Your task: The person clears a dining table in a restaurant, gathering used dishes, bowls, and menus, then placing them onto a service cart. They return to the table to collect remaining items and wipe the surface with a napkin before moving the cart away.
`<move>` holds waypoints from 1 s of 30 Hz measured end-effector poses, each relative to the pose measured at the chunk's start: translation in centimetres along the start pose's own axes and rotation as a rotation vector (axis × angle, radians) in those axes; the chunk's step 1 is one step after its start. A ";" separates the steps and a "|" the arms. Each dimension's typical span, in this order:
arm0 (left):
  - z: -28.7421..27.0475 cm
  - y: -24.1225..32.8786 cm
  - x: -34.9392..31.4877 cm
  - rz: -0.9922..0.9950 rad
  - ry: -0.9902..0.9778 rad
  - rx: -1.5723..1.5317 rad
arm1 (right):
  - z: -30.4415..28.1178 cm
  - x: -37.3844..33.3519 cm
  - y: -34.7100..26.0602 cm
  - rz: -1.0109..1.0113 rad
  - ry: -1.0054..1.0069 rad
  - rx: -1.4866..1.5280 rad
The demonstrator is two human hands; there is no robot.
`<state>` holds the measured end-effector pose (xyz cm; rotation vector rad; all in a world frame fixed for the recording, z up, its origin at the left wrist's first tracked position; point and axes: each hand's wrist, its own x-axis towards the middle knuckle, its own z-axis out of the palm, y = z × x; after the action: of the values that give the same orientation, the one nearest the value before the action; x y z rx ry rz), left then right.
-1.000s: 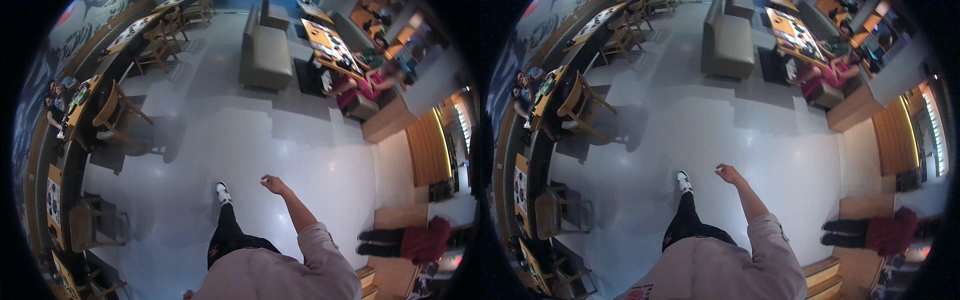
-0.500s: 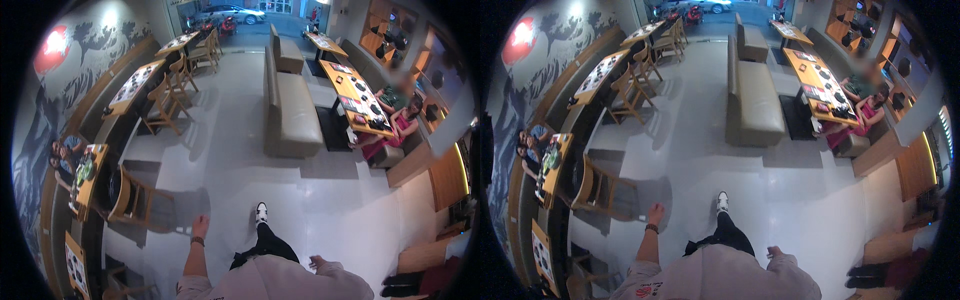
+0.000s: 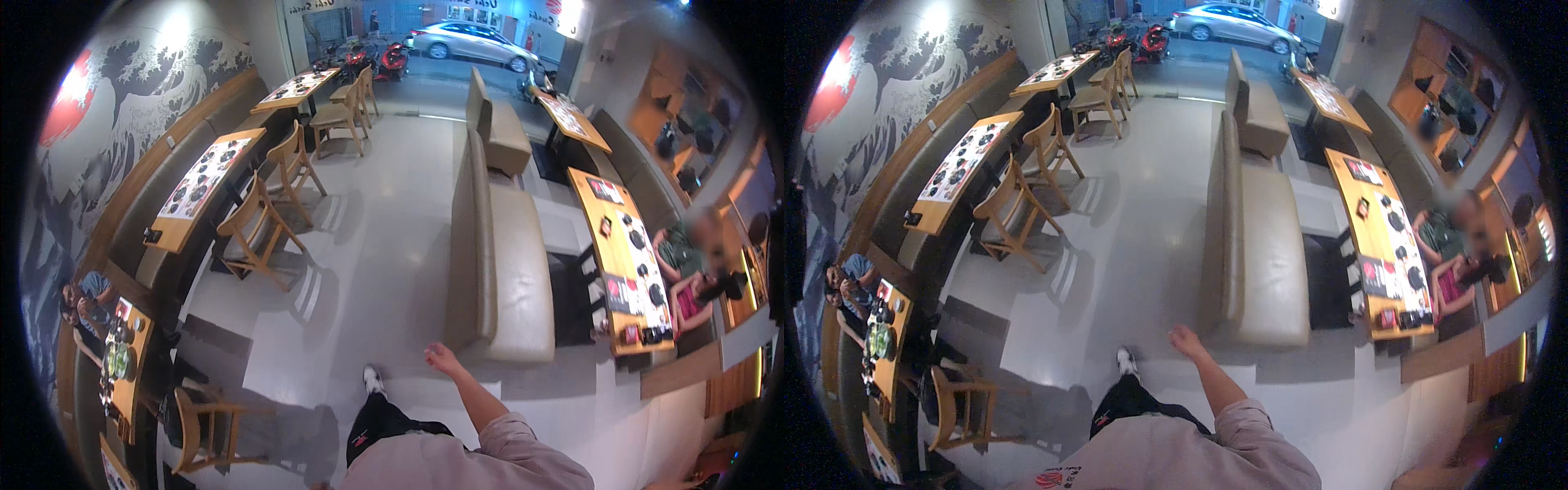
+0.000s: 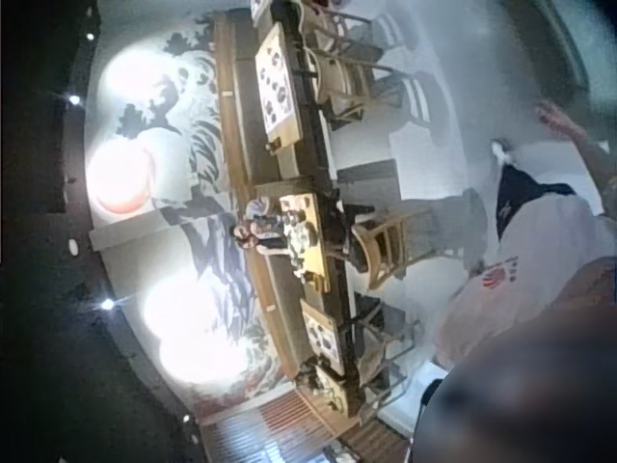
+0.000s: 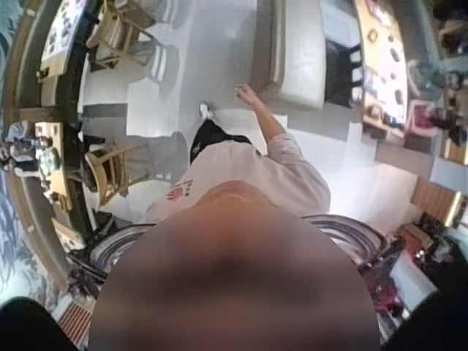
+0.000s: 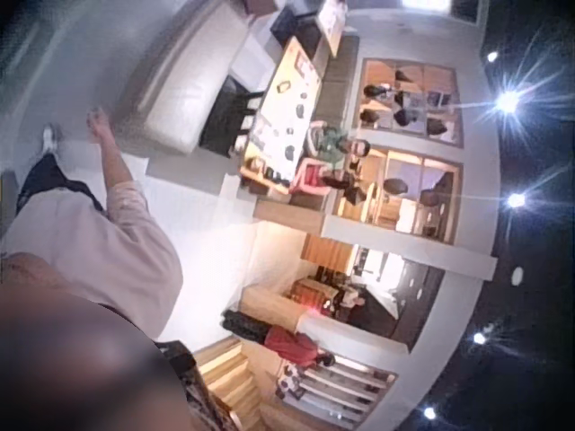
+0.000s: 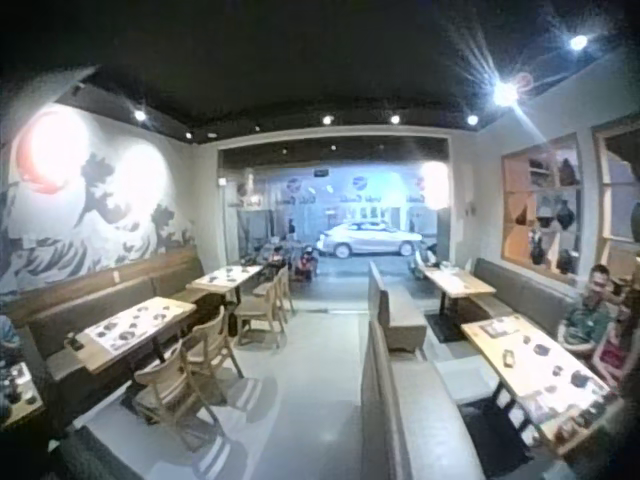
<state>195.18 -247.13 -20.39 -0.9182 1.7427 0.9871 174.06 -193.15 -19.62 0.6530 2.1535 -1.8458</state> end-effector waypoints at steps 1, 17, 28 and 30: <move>0.3 2.2 0.5 -0.056 0.002 -0.041 | -1.0 3.3 -3.4 -0.002 0.064 -0.110; -2.4 95.0 19.5 0.882 0.196 0.113 | -14.0 25.0 -2.9 1.070 0.341 0.489; 8.2 120.2 26.1 0.399 -0.145 0.400 | -33.0 75.3 -20.9 0.429 0.185 0.076; 7.5 118.2 27.4 0.041 -0.177 0.339 | -36.9 82.2 -29.8 0.227 0.214 0.116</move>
<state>84.37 -197.10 -21.14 -0.5639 1.7147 0.7428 92.19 -145.25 -23.92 1.1168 2.0041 -1.8607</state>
